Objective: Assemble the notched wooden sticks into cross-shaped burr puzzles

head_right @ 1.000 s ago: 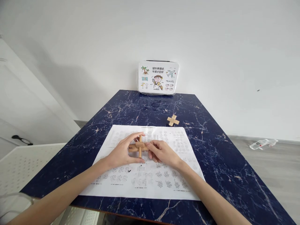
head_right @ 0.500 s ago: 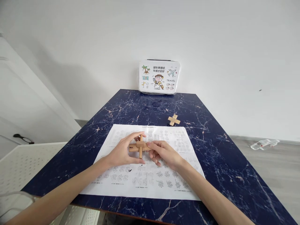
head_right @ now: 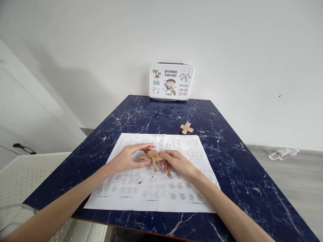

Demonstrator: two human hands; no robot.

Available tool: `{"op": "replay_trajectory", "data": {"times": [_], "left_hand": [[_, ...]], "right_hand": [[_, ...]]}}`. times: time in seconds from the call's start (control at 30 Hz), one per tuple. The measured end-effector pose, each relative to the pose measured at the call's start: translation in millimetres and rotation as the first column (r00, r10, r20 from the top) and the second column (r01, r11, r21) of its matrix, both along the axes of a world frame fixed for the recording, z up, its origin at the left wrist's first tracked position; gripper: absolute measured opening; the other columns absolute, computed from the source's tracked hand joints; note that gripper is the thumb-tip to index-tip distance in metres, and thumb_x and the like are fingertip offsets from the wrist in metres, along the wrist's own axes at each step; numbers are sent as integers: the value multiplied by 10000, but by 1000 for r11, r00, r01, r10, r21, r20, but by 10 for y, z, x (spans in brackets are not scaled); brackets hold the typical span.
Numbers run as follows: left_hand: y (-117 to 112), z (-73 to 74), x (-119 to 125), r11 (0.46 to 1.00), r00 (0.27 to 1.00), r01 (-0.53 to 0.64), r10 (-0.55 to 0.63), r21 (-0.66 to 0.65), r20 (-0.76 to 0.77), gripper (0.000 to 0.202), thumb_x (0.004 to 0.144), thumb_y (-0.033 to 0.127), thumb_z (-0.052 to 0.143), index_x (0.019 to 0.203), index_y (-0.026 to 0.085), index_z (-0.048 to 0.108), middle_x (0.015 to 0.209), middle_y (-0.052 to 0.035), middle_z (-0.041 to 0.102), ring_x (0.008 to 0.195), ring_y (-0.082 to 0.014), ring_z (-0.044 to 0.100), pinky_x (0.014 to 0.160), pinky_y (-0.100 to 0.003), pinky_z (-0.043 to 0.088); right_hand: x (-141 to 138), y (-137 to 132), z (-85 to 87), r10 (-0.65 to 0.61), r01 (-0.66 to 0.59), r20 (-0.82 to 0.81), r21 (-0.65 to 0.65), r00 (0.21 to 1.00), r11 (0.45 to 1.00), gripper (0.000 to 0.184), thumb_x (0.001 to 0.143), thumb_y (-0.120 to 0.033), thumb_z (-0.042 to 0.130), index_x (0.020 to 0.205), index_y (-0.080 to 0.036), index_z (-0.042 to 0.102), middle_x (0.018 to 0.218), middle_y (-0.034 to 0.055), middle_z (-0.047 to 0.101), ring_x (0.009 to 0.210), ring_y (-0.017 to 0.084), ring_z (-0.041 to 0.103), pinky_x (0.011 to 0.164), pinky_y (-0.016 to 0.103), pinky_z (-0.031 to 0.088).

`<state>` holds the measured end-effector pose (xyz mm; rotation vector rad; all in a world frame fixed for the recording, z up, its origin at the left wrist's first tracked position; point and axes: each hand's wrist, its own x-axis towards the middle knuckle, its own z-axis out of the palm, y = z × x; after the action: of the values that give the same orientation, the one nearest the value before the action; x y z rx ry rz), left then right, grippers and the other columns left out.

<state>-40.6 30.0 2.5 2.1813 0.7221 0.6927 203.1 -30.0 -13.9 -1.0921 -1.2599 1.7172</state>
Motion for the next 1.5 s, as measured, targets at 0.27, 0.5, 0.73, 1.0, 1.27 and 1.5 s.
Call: {"op": "replay_trajectory", "data": {"times": [0.27, 0.5, 0.73, 1.0, 1.27, 1.5], "left_hand": [[-35, -106, 24, 999, 997, 29, -26, 37, -74, 867, 807, 437, 862, 1570, 333, 463, 1491, -95, 623, 1301, -327, 641, 1112, -534, 515], [-110, -210, 121, 997, 1000, -6, 7, 74, -13, 1043, 720, 521, 927, 1599, 327, 400, 1511, -114, 598, 1310, -339, 638, 1133, -542, 506], [-119, -199, 107, 997, 1000, 2, -1, 74, -4, 1037, 709, 488, 944, 1584, 351, 404, 1486, -96, 615, 1253, -315, 664, 1101, -527, 526], [-133, -110, 124, 997, 998, 67, -67, 28, 11, 584, 778, 416, 908, 1307, 316, 684, 1539, -94, 523, 1328, -336, 610, 1096, -518, 548], [-169, -32, 144, 1000, 995, 5, -6, 3, 101, 125, 884, 315, 805, 989, 247, 820, 1645, -56, 412, 1259, -316, 656, 1007, -478, 629], [-136, 23, 148, 995, 985, -54, 67, -87, 162, 171, 938, 372, 734, 1017, 235, 798, 1596, -72, 472, 1042, -230, 726, 807, -371, 672]], "right_hand": [[-18, 2, -11, -50, 50, -10, 44, 999, 998, 419, 919, -619, 711, 853, -218, 607, 710, -12, 629, 532, 119, 546, 495, 277, 433], [-71, 0, -63, -4, 7, -37, 86, 999, 996, 419, 920, -621, 710, 896, -218, 598, 725, 0, 675, 526, 128, 585, 527, 299, 464], [-116, -25, -65, -38, 42, -44, 105, 998, 994, 414, 915, -612, 722, 908, -236, 547, 700, -2, 693, 487, 131, 583, 492, 295, 450], [-124, -42, -53, -69, 74, -52, 92, 996, 993, 432, 903, -633, 719, 942, -230, 570, 708, -2, 681, 537, 141, 590, 495, 285, 432], [-115, -14, -52, -213, 216, -49, 77, 976, 973, 464, 873, -669, 733, 913, -230, 589, 643, -20, 645, 506, 122, 511, 500, 278, 368], [-59, 18, -56, -410, 416, -98, 46, 907, 908, 466, 837, -640, 791, 890, -212, 615, 761, -5, 650, 552, 108, 502, 501, 271, 373]]}}
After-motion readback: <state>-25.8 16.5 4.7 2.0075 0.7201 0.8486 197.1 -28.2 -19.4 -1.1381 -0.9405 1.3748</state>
